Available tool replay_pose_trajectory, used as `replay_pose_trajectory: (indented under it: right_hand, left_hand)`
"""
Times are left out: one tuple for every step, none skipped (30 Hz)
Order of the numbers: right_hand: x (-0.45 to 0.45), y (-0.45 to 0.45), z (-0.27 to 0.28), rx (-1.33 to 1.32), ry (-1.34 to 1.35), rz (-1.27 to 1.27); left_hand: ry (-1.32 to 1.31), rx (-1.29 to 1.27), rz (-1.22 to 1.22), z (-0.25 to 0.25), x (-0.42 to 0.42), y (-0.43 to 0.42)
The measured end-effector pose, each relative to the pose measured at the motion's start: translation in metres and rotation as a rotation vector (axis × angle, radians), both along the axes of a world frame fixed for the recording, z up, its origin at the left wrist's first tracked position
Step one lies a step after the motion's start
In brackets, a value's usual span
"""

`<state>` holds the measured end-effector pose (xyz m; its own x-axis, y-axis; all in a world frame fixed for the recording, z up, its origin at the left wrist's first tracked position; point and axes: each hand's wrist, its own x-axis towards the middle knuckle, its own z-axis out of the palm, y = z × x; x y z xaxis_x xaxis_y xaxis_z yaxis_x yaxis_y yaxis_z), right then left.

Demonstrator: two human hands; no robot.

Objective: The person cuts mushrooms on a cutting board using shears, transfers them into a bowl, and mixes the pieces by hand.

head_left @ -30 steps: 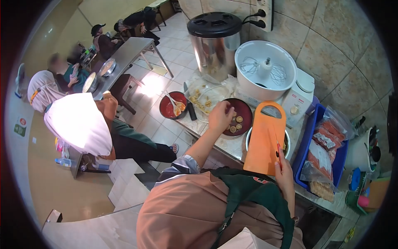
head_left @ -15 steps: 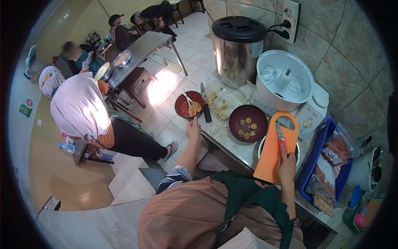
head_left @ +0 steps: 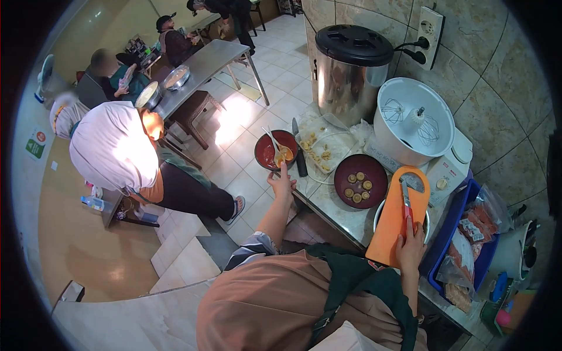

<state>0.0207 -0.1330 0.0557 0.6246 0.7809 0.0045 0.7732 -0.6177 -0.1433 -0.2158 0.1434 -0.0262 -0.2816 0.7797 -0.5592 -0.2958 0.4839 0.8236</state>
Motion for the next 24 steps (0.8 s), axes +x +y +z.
replay_pose_trajectory:
  right_hand:
    - [-0.001,-0.001,0.001,-0.009,0.025,-0.014]
    - [-0.001,-0.001,0.000,-0.014,0.023,-0.022]
    - [-0.001,0.000,-0.002,0.013,0.004,0.001]
    - [0.000,-0.002,-0.003,0.038,-0.017,0.017]
    - [0.000,-0.003,-0.002,0.026,-0.021,-0.010]
    - [0.001,-0.001,0.000,0.034,-0.003,0.009]
    - [0.002,0.000,0.000,0.044,0.015,0.029]
    - [0.004,-0.001,-0.001,0.036,0.013,0.006]
    - [0.006,0.000,-0.003,0.068,0.039,0.010]
    - [0.007,-0.001,-0.004,0.103,0.064,0.017]
    - [0.006,0.000,-0.002,0.122,0.080,-0.006]
    - [0.008,-0.003,-0.004,0.120,0.079,-0.014]
    - [0.010,-0.006,-0.008,0.217,0.122,-0.007]
    - [0.011,-0.008,-0.011,0.315,0.166,0.002]
    - [0.012,-0.012,-0.010,0.315,0.163,-0.005]
    - [0.012,-0.015,-0.010,0.379,0.213,-0.014]
    - [0.012,-0.019,-0.008,0.444,0.262,-0.024]
    - [0.012,-0.022,-0.005,0.445,0.259,-0.036]
    - [0.012,-0.026,0.000,0.483,0.383,-0.096]
    - [0.012,-0.030,0.003,0.523,0.506,-0.155]
    - [0.014,-0.035,-0.003,0.527,0.500,-0.168]
    - [0.017,-0.040,-0.015,0.664,0.532,-0.142]
    - [0.019,-0.045,-0.022,0.800,0.561,-0.114]
    - [0.019,-0.049,-0.019,0.803,0.556,-0.124]
  left_hand:
    - [-0.016,0.002,0.029,-0.002,0.000,-0.001]
    - [-0.032,0.003,0.053,-0.003,0.002,-0.003]
    - [-0.034,-0.005,0.038,-0.004,0.004,-0.008]
    - [-0.073,0.072,0.027,-0.003,0.007,-0.014]
    - [-0.114,0.147,0.011,-0.004,0.012,-0.021]
    - [-0.120,0.135,-0.015,-0.005,0.019,-0.028]
    - [-0.050,0.329,-0.137,-0.008,0.026,-0.036]
    - [0.018,0.525,-0.255,-0.010,0.033,-0.042]
    - [0.022,0.684,-0.323,-0.015,0.041,-0.047]
    - [0.016,0.679,-0.338,-0.003,0.051,-0.053]
    - [0.154,0.838,-0.500,0.010,0.060,-0.058]
    - [0.295,0.996,-0.658,0.024,0.067,-0.061]
    - [0.290,0.997,-0.664,0.033,0.072,-0.060]
    - [0.495,1.029,-0.874,0.040,0.077,-0.057]
    - [0.705,1.049,-1.083,0.044,0.082,-0.054]
    - [0.700,1.054,-1.090,0.045,0.088,-0.051]
    - [0.902,1.139,-1.191,0.045,0.095,-0.048]
    - [1.108,1.218,-1.287,0.044,0.101,-0.047]
    - [1.100,1.226,-1.297,0.042,0.108,-0.048]
    - [1.266,1.145,-1.444,0.040,0.115,-0.049]
    - [1.433,1.052,-1.585,0.038,0.123,-0.050]
    - [1.429,1.065,-1.593,0.037,0.130,-0.050]
    - [1.390,0.990,-1.675,0.036,0.136,-0.051]
    - [1.351,0.912,-1.753,0.034,0.141,-0.051]
